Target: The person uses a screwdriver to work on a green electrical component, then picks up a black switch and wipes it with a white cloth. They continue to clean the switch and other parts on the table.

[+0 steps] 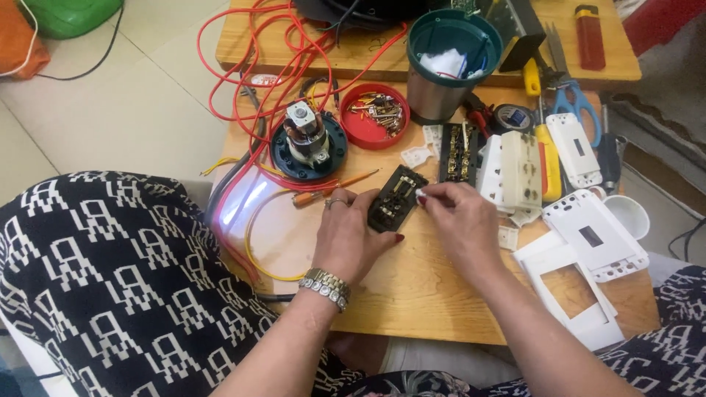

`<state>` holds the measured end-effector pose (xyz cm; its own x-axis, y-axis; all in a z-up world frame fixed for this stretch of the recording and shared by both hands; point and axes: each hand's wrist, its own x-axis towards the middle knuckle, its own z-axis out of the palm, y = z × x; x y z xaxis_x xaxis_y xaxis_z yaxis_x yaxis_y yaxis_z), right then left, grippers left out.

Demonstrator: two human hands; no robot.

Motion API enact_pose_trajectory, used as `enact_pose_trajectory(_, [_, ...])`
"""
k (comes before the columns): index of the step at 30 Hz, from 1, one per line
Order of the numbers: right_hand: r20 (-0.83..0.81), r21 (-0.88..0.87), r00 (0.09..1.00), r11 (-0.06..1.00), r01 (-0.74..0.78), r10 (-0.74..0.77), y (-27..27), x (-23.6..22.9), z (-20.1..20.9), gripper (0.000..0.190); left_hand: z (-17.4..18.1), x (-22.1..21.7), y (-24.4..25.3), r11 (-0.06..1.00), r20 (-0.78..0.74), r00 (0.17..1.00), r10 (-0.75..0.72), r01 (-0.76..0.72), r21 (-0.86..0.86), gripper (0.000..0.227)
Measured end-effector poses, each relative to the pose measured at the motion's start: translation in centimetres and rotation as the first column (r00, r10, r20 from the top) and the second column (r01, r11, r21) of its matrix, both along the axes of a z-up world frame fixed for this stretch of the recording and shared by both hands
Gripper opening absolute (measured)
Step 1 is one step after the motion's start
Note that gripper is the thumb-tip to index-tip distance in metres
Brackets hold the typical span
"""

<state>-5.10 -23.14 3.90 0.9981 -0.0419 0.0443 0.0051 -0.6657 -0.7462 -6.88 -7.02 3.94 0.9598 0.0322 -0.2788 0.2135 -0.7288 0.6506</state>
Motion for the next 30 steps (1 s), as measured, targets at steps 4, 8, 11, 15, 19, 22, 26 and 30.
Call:
enact_pose_trajectory(4, [0.009, 0.011, 1.000, 1.000, 0.008, -0.008, -0.1, 0.2, 0.2, 0.015, 0.5, -0.1, -0.1, 1.000, -0.012, 1.000, 0.007, -0.007, -0.007, 0.075])
enact_pose_trajectory(8, [0.035, 0.077, 0.999, 0.996, 0.034, -0.037, 0.3, 0.4, -0.2, 0.014, 0.7, -0.3, -0.1, 1.000, -0.008, 1.000, 0.015, -0.015, -0.027, 0.074])
enact_pose_trajectory(11, [0.062, -0.007, 0.998, 1.000, -0.006, 0.006, 0.2, 0.5, -0.4, 0.013, 0.6, -0.2, -0.1, 0.999, -0.004, 1.000, 0.017, -0.017, -0.032, 0.074])
enact_pose_trajectory(15, [0.048, -0.160, 0.996, 0.985, -0.061, 0.069, 0.4, 0.1, 0.0, 0.012, 0.8, -0.2, -0.1, 0.999, -0.006, 1.000, 0.018, -0.018, -0.029, 0.074])
enact_pose_trajectory(19, [0.045, -0.212, 0.996, 0.975, -0.065, 0.076, 0.3, 0.1, 0.4, 0.015, 0.6, -0.2, -0.1, 1.000, -0.007, 1.000, 0.017, -0.017, -0.024, 0.074])
enact_pose_trajectory(22, [0.065, -0.220, 0.995, 0.974, -0.059, 0.075, 0.5, 0.2, 0.7, 0.011, 0.6, -0.1, 0.0, 1.000, 0.000, 1.000, 0.019, -0.019, -0.023, 0.073])
enact_pose_trajectory(26, [0.054, -0.211, 0.993, 0.973, -0.089, 0.103, 0.6, -0.5, 0.1, 0.011, 0.5, -0.1, -0.1, 1.000, -0.002, 1.000, 0.022, -0.022, -0.016, 0.072])
enact_pose_trajectory(30, [0.036, -0.218, 0.997, 0.974, -0.053, 0.062, 0.4, 0.6, 0.4, 0.011, 0.2, -0.1, -0.1, 1.000, -0.006, 1.000, 0.023, -0.024, -0.017, 0.071])
